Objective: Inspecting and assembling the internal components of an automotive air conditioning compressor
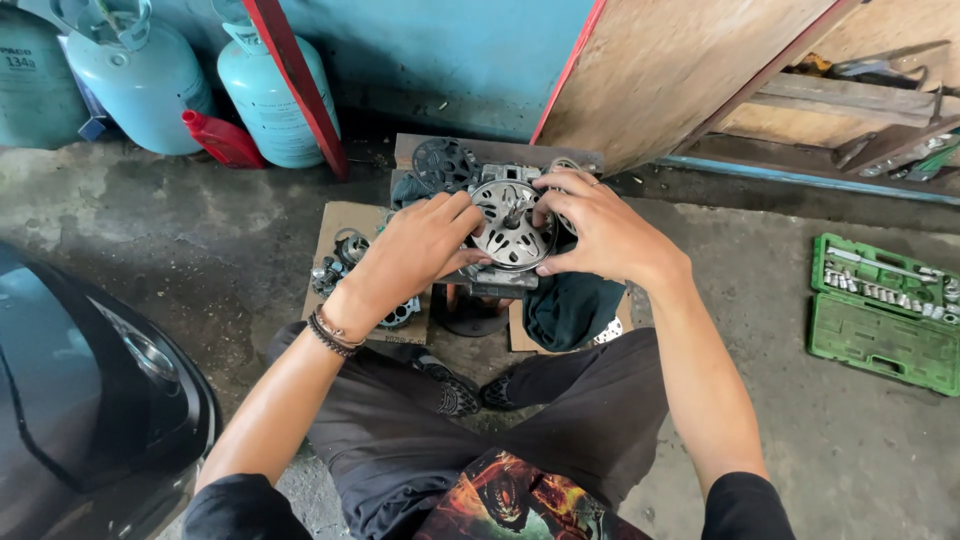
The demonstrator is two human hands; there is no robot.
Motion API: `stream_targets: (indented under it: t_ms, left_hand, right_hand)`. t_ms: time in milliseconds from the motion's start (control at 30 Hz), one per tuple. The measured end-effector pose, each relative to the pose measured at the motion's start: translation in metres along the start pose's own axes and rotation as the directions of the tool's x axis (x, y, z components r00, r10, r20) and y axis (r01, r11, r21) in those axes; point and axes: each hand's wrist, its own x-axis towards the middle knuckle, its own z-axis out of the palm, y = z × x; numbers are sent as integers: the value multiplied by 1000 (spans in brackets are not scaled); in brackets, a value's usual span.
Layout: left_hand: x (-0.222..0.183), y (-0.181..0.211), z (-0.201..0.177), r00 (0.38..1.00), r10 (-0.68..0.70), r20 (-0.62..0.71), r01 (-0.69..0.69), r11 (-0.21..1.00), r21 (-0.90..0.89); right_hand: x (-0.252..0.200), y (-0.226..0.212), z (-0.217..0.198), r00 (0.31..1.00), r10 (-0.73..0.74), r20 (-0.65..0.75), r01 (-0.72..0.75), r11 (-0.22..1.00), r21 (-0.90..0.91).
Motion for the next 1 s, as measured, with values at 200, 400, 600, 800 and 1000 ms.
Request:
stream_targets:
  t_ms: [200,400,600,800,1000]
  left_hand:
    - [2,0,-4,1000,-12,8,13,994,-104]
    - [-7,3,-5,997,-63,34,69,974,-215]
    - [-14,3,-2,994,-102,49,111,969,-223]
    - [-19,5,-1,989,-149,19,149,955,-254]
    - [-18,19,-11,959,-284,-7,250,857,-450]
  right_hand:
    - [1,17,8,998,-46,-32,48,998,48]
    - [0,23,13,988,-103,-117,106,994,21]
    - [-10,28,30,962,51,-269,-14,990,140]
    - [-26,20,66,900,340,-274,-127,805,580]
    - [-30,20,70,871,426,-245,-99,641,761]
